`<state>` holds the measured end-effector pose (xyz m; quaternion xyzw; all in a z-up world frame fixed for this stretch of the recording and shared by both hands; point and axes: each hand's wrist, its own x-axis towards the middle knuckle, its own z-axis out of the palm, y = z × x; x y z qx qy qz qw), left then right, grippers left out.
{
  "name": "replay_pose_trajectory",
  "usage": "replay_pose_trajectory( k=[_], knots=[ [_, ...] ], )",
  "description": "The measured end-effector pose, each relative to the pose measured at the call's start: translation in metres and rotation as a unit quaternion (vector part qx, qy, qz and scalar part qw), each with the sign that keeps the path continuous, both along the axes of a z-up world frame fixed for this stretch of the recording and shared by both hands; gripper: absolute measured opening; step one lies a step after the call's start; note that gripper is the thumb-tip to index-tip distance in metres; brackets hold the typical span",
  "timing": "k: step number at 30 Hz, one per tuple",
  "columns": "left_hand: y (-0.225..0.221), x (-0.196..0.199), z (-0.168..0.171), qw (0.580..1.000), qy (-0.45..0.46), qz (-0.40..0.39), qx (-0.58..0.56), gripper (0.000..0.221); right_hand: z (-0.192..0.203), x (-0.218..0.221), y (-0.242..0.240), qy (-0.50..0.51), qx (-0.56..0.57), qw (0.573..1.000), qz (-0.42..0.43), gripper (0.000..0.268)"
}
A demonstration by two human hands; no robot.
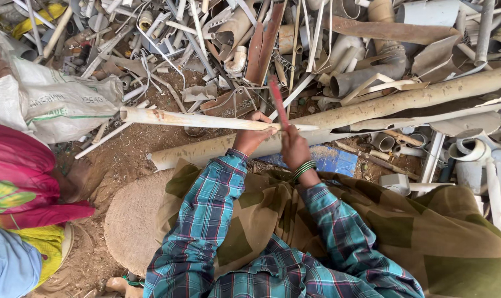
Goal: The person sits on the ground and uses a red-handled scraper to remove material from a white PVC pipe. They rotate the pipe and scrape along its length, generating debris that falls onto the surrounding pile of scrap materials.
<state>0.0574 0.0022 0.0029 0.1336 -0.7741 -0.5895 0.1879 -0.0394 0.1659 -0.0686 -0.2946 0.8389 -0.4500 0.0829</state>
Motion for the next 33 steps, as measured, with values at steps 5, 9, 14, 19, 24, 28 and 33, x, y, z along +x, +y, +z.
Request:
replay_pose_trajectory(
  k=[5, 9, 14, 19, 24, 28, 33],
  knots=[
    [-0.001, 0.006, 0.005, 1.0, -0.029, -0.001, -0.004, 0.026, -0.008, -0.006, 0.008, -0.084, 0.08, 0.99, -0.077, 0.027],
    [0.0, 0.0, 0.01, 0.999, 0.042, -0.018, -0.001, 0.027, -0.007, -0.008, 0.012, 0.036, 0.013, 0.997, -0.062, 0.027],
    [0.006, 0.004, 0.007, 1.0, -0.008, 0.003, 0.015, 0.028, -0.007, 0.008, 0.006, -0.027, 0.01, 0.999, -0.033, 0.025],
    [0.008, 0.005, 0.012, 1.0, -0.019, 0.015, -0.012, 0.029, 0.0, -0.005, 0.017, -0.088, 0.097, 0.986, -0.101, 0.027],
    [0.012, 0.0, 0.012, 0.999, -0.002, 0.031, -0.027, 0.028, -0.008, 0.013, 0.008, 0.13, 0.001, 0.99, -0.044, 0.021],
    [0.011, 0.006, 0.014, 1.0, -0.006, 0.018, -0.018, 0.028, 0.004, 0.01, 0.012, 0.006, 0.07, 0.993, -0.1, 0.021],
    [0.007, -0.002, 0.005, 0.998, -0.013, 0.045, 0.04, 0.024, 0.013, 0.02, 0.011, 0.028, 0.012, 0.996, -0.085, 0.029]
  ],
)
